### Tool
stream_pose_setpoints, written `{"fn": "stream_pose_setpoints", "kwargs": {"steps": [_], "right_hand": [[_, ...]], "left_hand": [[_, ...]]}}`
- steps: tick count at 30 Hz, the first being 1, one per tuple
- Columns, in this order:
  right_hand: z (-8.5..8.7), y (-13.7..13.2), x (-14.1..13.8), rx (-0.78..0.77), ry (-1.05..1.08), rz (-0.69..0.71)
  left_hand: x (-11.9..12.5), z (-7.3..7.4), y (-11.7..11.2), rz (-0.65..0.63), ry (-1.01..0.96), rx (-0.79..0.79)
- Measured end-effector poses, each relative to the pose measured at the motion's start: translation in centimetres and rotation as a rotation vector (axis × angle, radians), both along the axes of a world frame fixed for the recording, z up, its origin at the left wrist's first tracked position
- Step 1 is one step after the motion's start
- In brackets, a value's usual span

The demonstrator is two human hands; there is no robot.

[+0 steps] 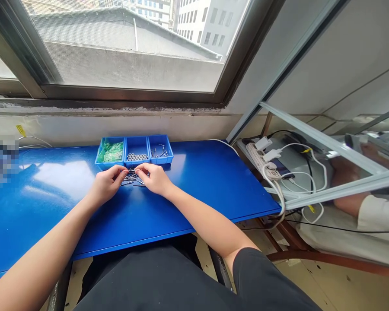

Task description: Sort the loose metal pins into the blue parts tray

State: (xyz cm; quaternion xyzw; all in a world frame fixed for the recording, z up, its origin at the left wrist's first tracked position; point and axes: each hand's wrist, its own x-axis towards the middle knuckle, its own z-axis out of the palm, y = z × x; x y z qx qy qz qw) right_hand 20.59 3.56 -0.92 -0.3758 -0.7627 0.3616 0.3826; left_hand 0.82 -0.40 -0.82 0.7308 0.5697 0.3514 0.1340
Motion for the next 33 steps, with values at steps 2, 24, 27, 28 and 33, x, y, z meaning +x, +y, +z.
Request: {"fn": "stream_pose_setpoints", "kwargs": {"steps": [2,24,27,28,33], "right_hand": [[-0.05,0.01,-0.02,-0.002,0.008,0.002],[-0.01,-0.02,-0.1,-0.119,0.046,-0.035],[-0.1,0.0,-0.11,-0.113,0.052,-0.026],[-0.11,0.0,-0.11,-0.11,0.054,-0.022],[-0.12,0.0,-0.12,-0.12,0.058,-0.017]], "left_hand": [[0.03,0.09,-0.02,0.0,0.006,-0.002],[-0.04,-0.15,-0.02,-0.033,-0.032,-0.008],[-0.06,-0.11,0.0,-0.026,-0.012,-0.016],[-0.06,-0.07,0.0,-0.023,-0.003,-0.015],[0.03,0.18,-0.09,-0.016,0.028,-0.013]]}}
